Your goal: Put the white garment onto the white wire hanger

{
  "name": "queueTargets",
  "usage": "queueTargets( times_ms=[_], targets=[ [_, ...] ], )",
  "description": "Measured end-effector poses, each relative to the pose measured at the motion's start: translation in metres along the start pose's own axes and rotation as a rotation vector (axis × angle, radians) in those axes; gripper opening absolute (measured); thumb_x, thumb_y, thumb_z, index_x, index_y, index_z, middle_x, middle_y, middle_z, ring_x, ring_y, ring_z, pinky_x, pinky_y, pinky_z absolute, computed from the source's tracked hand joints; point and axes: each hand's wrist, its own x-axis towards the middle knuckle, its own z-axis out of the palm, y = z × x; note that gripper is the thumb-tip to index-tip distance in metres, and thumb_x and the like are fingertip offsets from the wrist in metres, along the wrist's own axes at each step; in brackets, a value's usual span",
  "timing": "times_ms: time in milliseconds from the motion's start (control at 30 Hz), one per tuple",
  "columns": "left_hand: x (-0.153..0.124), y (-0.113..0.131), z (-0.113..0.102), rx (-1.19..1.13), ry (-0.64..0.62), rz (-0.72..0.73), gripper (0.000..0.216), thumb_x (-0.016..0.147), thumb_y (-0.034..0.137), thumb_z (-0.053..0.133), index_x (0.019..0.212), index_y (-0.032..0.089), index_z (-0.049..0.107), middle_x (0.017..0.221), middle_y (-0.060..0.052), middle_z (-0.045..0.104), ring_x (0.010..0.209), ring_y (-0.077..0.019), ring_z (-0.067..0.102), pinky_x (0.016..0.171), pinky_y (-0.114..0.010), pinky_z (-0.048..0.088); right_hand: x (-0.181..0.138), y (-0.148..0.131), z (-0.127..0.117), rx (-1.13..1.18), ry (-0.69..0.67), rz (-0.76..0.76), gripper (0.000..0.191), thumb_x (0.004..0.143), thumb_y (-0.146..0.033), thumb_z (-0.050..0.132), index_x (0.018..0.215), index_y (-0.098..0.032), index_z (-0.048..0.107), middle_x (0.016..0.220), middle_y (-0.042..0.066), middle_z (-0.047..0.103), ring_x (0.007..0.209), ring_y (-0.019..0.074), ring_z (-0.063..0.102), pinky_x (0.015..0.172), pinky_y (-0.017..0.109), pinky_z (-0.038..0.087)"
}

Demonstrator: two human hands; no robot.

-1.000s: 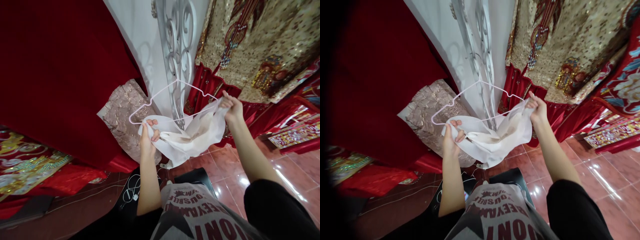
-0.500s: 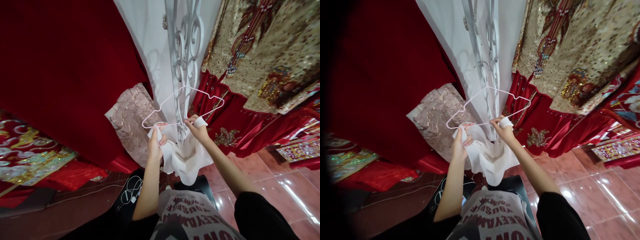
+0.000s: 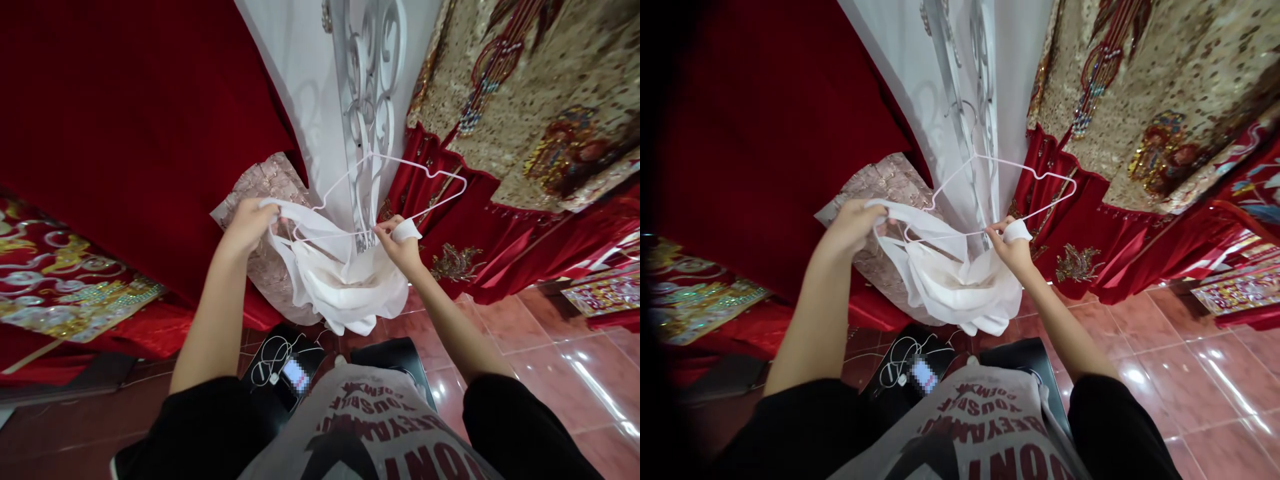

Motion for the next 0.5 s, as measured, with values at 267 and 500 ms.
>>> queueTargets(
  times_ms=[267,500],
  targets=[
    [-0.015,0.036,0.039,-0.222,-0.190,-0.003,0.013,0.071,0.016,0.071,0.084,0.016,0.074,0.073,-0.005,0.072,0.070,-0.0183,0.068,0.057,-0.022,0.053,-0.003,0.003,0.004,0.037,-0.012,0.038,0.041,0.099,-0.063,0.063,0.086,-0.025,0.073,0.087,0.004,0.056,0.085,0.0223,0.057,0.088,0.041,0.048],
    [-0.016,0.015,0.015,-0.141,-0.247,-0.195,0.024,0.073,0.025,0.077,0.094,0.013,0.077,0.088,-0.013,0.079,0.075,-0.0246,0.074,0.056,-0.027,0.057,0.002,0.008,0.003,0.091,-0.024,0.051,0.044,0.098,-0.065,0.065,0.085,-0.024,0.073,0.088,0.006,0.057,0.088,0.0239,0.057,0.092,0.043,0.050]
  ],
)
